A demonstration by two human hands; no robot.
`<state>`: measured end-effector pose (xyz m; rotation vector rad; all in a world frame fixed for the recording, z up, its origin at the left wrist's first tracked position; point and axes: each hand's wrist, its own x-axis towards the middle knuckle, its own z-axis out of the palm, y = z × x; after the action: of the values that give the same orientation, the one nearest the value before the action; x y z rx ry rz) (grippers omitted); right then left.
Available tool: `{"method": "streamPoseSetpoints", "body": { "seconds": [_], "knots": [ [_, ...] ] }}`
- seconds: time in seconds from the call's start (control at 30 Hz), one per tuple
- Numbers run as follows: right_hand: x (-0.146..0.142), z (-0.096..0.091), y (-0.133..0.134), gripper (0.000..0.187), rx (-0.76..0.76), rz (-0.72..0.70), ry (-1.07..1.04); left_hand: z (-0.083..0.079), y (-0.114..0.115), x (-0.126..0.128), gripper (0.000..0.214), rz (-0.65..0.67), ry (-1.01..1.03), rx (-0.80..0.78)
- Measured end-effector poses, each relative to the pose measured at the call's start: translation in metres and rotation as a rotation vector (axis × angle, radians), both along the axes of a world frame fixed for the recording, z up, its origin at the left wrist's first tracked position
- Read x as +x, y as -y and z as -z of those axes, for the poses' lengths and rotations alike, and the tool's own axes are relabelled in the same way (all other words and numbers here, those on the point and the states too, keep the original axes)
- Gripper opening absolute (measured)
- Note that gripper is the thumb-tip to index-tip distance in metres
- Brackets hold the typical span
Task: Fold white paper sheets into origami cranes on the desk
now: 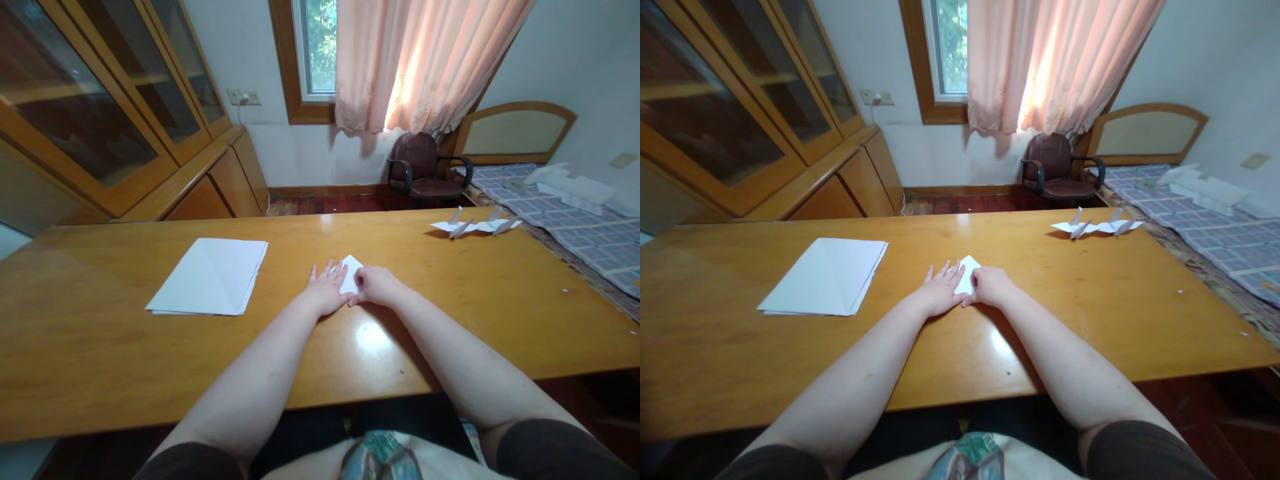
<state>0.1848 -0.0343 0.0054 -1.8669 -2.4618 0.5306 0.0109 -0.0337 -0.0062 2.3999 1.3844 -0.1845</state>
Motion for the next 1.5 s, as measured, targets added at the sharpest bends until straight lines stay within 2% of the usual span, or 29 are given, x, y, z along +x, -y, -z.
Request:
{"method": "streamPoseSetpoints", "body": {
  "seconds": [0.07,0.17,0.27,0.37,0.53,0.73,0.83,1.0,1.07,1.17,1.23,1.27,1.33,1.5],
  "knots": [
    [0.007,0.004,-0.004,0.047,-0.060,0.056,-0.068,-0.002,0.000,0.000,0.081,-0.012,-0.005,-0.015],
    [0.021,0.009,-0.014,0.031,-0.068,0.246,-0.127,-0.001,0.000,0.000,0.083,-0.035,-0.017,-0.020],
    [0.035,0.009,-0.023,0.031,-0.030,0.409,-0.104,0.001,-0.001,-0.001,0.092,-0.074,-0.021,-0.003],
    [0.043,0.008,-0.029,0.035,-0.006,0.489,-0.089,0.003,-0.001,-0.002,0.102,-0.100,-0.024,0.005],
    [0.042,0.008,-0.028,0.036,0.017,0.492,-0.075,0.000,0.000,-0.002,0.103,-0.105,-0.032,0.009],
    [0.029,0.008,-0.020,0.029,0.138,0.415,-0.115,0.000,-0.001,-0.002,0.100,-0.084,-0.008,0.045],
    [0.025,0.009,-0.022,0.033,0.129,0.411,-0.124,0.002,-0.002,-0.003,0.098,-0.068,0.015,0.050],
    [0.028,0.013,-0.028,0.025,0.124,0.450,-0.177,0.006,-0.004,-0.004,0.098,-0.073,0.035,0.053],
    [0.029,0.016,-0.030,0.021,0.186,0.367,-0.230,0.007,-0.005,-0.003,0.098,-0.081,0.042,0.067],
    [0.030,0.020,-0.030,0.016,0.292,0.012,-0.351,0.006,-0.008,-0.002,0.092,-0.096,0.065,0.101],
    [0.030,0.021,-0.029,0.019,0.288,-0.225,-0.406,0.004,-0.011,-0.003,0.085,-0.090,0.095,0.108],
    [0.031,0.021,-0.028,0.020,0.276,-0.292,-0.416,0.003,-0.014,-0.005,0.080,-0.080,0.114,0.108],
    [0.033,0.020,-0.027,0.022,0.260,-0.330,-0.404,0.001,-0.020,-0.009,0.069,-0.041,0.155,0.097],
    [0.041,0.009,-0.023,0.025,0.203,-0.301,-0.311,-0.003,-0.031,-0.025,0.048,0.080,0.254,0.062]
  ]
}}
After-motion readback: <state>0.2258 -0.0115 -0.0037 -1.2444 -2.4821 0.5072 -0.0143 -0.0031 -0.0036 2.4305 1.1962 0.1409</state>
